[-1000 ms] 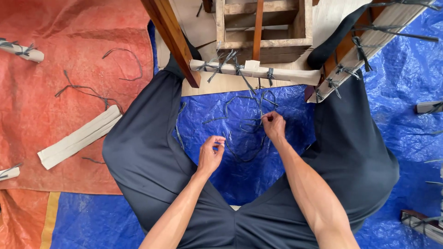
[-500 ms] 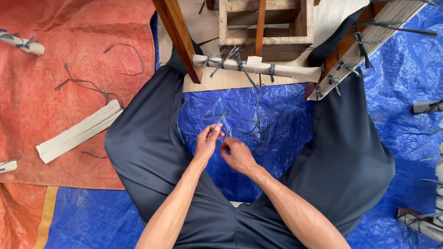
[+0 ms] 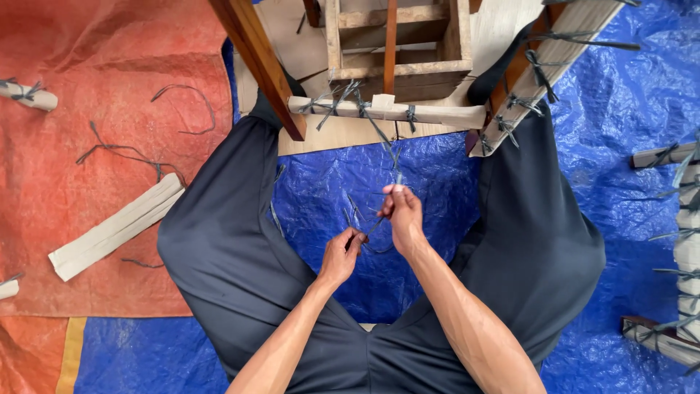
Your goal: Secure protective padding to a furniture leg by tying it with wires.
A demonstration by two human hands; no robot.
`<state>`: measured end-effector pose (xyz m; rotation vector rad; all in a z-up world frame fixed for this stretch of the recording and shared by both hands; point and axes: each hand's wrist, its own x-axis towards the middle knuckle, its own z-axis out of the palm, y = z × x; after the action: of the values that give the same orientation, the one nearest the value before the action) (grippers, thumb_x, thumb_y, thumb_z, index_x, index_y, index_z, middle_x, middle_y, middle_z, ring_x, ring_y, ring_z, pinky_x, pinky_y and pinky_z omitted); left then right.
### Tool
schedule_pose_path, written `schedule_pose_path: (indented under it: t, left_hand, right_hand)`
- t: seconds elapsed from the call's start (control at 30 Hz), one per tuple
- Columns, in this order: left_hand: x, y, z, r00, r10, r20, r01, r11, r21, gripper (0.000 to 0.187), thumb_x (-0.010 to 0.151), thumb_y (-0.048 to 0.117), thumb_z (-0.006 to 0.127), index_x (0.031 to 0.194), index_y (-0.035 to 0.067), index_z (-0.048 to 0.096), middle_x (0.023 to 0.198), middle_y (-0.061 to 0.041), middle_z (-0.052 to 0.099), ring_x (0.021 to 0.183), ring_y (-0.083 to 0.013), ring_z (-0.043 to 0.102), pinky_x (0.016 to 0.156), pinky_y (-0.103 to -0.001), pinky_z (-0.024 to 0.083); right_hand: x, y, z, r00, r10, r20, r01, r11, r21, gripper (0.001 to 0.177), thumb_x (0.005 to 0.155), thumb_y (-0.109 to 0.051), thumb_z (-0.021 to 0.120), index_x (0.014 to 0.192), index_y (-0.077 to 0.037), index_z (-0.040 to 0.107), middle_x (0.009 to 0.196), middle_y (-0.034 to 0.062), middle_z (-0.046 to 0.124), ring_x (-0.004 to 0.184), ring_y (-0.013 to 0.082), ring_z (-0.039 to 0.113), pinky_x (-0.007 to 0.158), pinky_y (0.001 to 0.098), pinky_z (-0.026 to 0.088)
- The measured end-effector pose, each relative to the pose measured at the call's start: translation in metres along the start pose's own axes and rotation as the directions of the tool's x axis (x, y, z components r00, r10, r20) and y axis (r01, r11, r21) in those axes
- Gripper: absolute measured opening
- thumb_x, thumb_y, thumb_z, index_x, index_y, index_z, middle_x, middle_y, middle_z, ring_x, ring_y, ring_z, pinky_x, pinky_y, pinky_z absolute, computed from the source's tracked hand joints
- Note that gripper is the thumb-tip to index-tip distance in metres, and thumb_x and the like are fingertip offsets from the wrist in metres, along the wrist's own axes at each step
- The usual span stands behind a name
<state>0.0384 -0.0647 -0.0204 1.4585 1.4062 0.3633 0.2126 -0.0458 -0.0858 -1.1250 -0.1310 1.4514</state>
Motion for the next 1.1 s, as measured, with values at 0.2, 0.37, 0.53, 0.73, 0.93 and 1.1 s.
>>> schedule_pose_path:
  t: [0.2, 0.37, 0.53, 0.73, 0.93, 1.1]
  left_hand:
    - [0.016, 0.039, -0.02, 0.893, 0.444, -0.078, -0.401, 0.862, 0.311, 0.013, 0.098, 0.017, 0.064, 0.1, 0.006, 0.071, 0.093, -0.012, 0.071, 0.08, -0.0272, 0.067, 0.067, -0.039, 0.053]
    - [0.077, 0.147, -0.03, 0.854, 0.515, -0.072, -0.468, 0.821, 0.327, 0.013, 0.103, 0.016, 0.06, 0.106, 0.008, 0.07, 0.1, -0.009, 0.071, 0.084, -0.0252, 0.07, 0.071, -0.038, 0.056]
    - [0.161, 0.216, -0.007, 0.704, 0.71, -0.014, -0.637, 0.64, 0.429, 0.016, 0.104, 0.016, 0.058, 0.105, 0.006, 0.07, 0.102, -0.009, 0.072, 0.093, -0.0276, 0.068, 0.083, -0.041, 0.055]
    - [0.244, 0.228, 0.036, 0.867, 0.455, 0.202, -0.448, 0.536, 0.716, 0.039, 0.099, 0.039, 0.062, 0.081, 0.007, 0.074, 0.084, -0.01, 0.071, 0.091, -0.0304, 0.063, 0.088, -0.049, 0.048]
    - [0.261, 0.221, 0.054, 0.965, 0.086, 0.246, -0.23, 0.724, 0.651, 0.038, 0.098, 0.044, 0.06, 0.081, 0.014, 0.078, 0.076, -0.01, 0.073, 0.089, -0.0282, 0.068, 0.107, -0.053, 0.036]
    - [0.242, 0.223, 0.033, 0.895, 0.407, 0.18, -0.442, 0.766, 0.466, 0.024, 0.092, 0.034, 0.069, 0.096, 0.012, 0.08, 0.088, -0.007, 0.075, 0.093, -0.0274, 0.067, 0.09, -0.046, 0.05]
  right_hand:
    - [0.04, -0.055, -0.015, 0.953, -0.078, -0.292, 0.045, 0.992, -0.117, 0.021, 0.107, -0.023, 0.054, 0.112, -0.007, 0.067, 0.075, -0.0009, 0.061, 0.056, 0.0061, 0.044, 0.047, 0.0238, 0.035]
    - [0.071, -0.093, -0.008, 0.964, -0.111, -0.243, 0.082, 0.989, -0.124, 0.02, 0.104, -0.021, 0.057, 0.116, -0.01, 0.068, 0.079, -0.0001, 0.065, 0.056, 0.0046, 0.045, 0.046, 0.0216, 0.034]
    - [0.104, -0.109, -0.017, 0.98, -0.117, -0.16, 0.113, 0.993, -0.036, 0.015, 0.104, -0.021, 0.06, 0.111, -0.009, 0.065, 0.085, 0.0009, 0.067, 0.06, 0.0053, 0.048, 0.048, 0.0208, 0.035]
    - [0.117, -0.114, -0.028, 0.99, -0.139, -0.032, 0.14, 0.989, 0.044, 0.011, 0.101, -0.016, 0.06, 0.107, -0.008, 0.065, 0.09, 0.0018, 0.068, 0.065, 0.0066, 0.05, 0.05, 0.0219, 0.036]
    - [0.105, -0.118, -0.022, 0.985, -0.17, 0.007, 0.17, 0.985, 0.033, 0.011, 0.104, -0.015, 0.061, 0.102, -0.005, 0.064, 0.087, 0.0008, 0.066, 0.065, 0.0067, 0.05, 0.05, 0.0221, 0.035]
    - [0.079, -0.107, -0.005, 0.96, -0.267, -0.088, 0.252, 0.956, -0.148, 0.017, 0.107, -0.018, 0.056, 0.104, -0.005, 0.067, 0.08, -0.0004, 0.066, 0.062, 0.0045, 0.047, 0.053, 0.021, 0.036]
